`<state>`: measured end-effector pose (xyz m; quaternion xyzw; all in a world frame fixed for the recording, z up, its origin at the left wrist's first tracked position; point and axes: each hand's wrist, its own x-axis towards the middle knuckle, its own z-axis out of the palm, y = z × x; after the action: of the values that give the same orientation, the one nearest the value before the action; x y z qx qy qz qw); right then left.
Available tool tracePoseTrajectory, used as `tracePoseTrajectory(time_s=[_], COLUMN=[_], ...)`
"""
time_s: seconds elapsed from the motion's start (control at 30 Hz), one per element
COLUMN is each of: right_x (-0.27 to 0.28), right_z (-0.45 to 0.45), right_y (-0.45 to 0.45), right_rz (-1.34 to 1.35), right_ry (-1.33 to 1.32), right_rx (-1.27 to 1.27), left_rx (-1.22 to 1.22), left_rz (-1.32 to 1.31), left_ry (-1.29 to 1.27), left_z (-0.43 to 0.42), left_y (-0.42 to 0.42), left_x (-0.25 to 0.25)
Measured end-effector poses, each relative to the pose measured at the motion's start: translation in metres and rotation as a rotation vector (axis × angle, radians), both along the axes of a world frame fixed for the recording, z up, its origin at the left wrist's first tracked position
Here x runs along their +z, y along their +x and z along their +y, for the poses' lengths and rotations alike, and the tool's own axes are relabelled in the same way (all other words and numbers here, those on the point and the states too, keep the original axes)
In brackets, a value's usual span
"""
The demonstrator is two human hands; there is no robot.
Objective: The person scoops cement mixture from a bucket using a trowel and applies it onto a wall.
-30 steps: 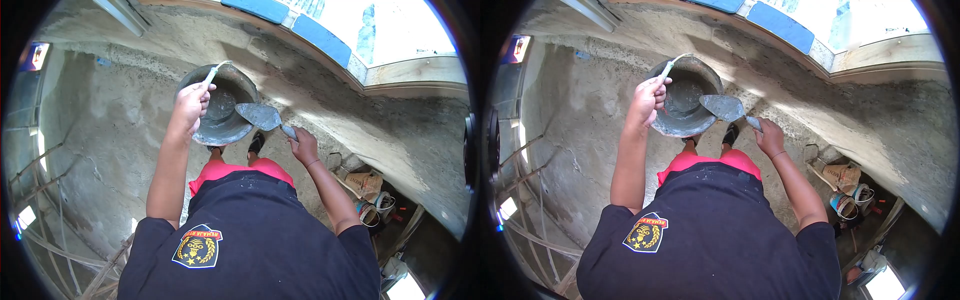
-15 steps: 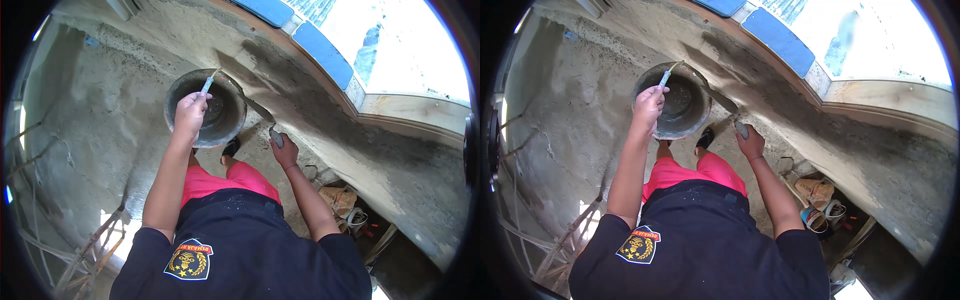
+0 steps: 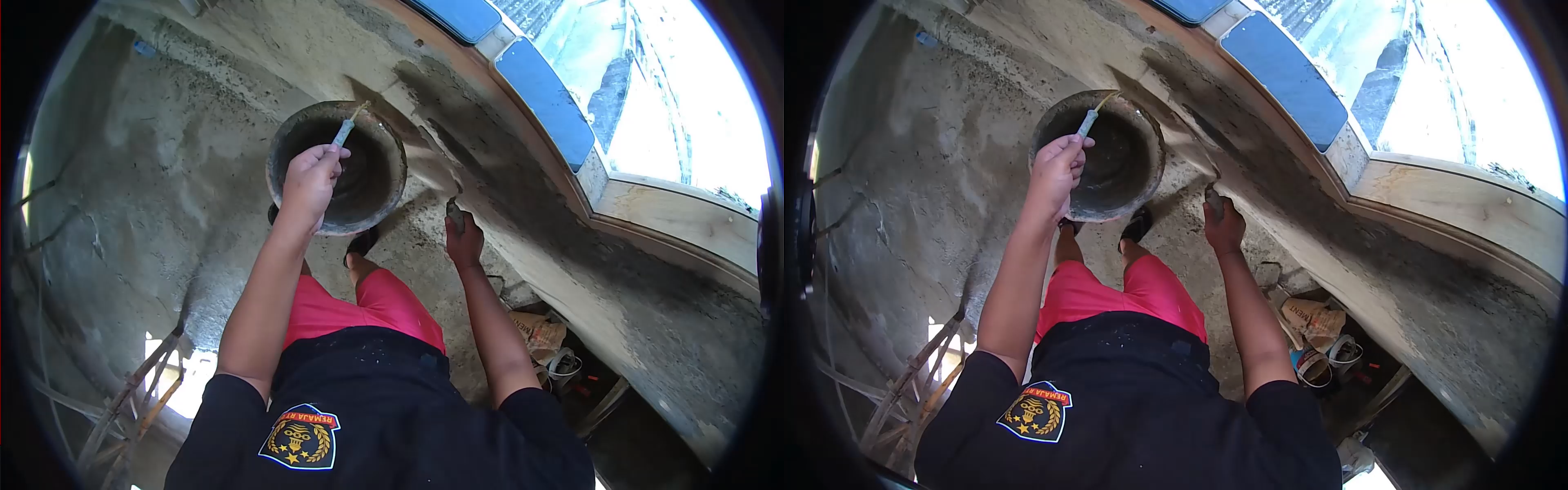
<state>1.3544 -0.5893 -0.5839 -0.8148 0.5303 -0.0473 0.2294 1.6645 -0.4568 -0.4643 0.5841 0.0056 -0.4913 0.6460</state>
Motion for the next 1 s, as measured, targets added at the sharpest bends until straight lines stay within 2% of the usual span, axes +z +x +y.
tracePoseTrajectory(time_s=[0.1,0.7,1.0], right_x=[-0.004,-0.009,-0.003], right_z=[-0.004,-0.025,-0.035], right_y=[-0.001,-0.003,0.010], right_rz=[-0.039,-0.088,0.116], right_ry=[-0.019,0.010,0.001], right_rx=[0.048,-0.033,0.025], left_rx=[-0.010,-0.056,-0.046], left_rz=[-0.003,0.000,0.017], left_ry=[0.006,0.056,0.051], left_z=[-0.003,0.006,0.013], left_y=[0.000,-0.006,-0.008], left_x=[-0.001,-0.009,-0.015])
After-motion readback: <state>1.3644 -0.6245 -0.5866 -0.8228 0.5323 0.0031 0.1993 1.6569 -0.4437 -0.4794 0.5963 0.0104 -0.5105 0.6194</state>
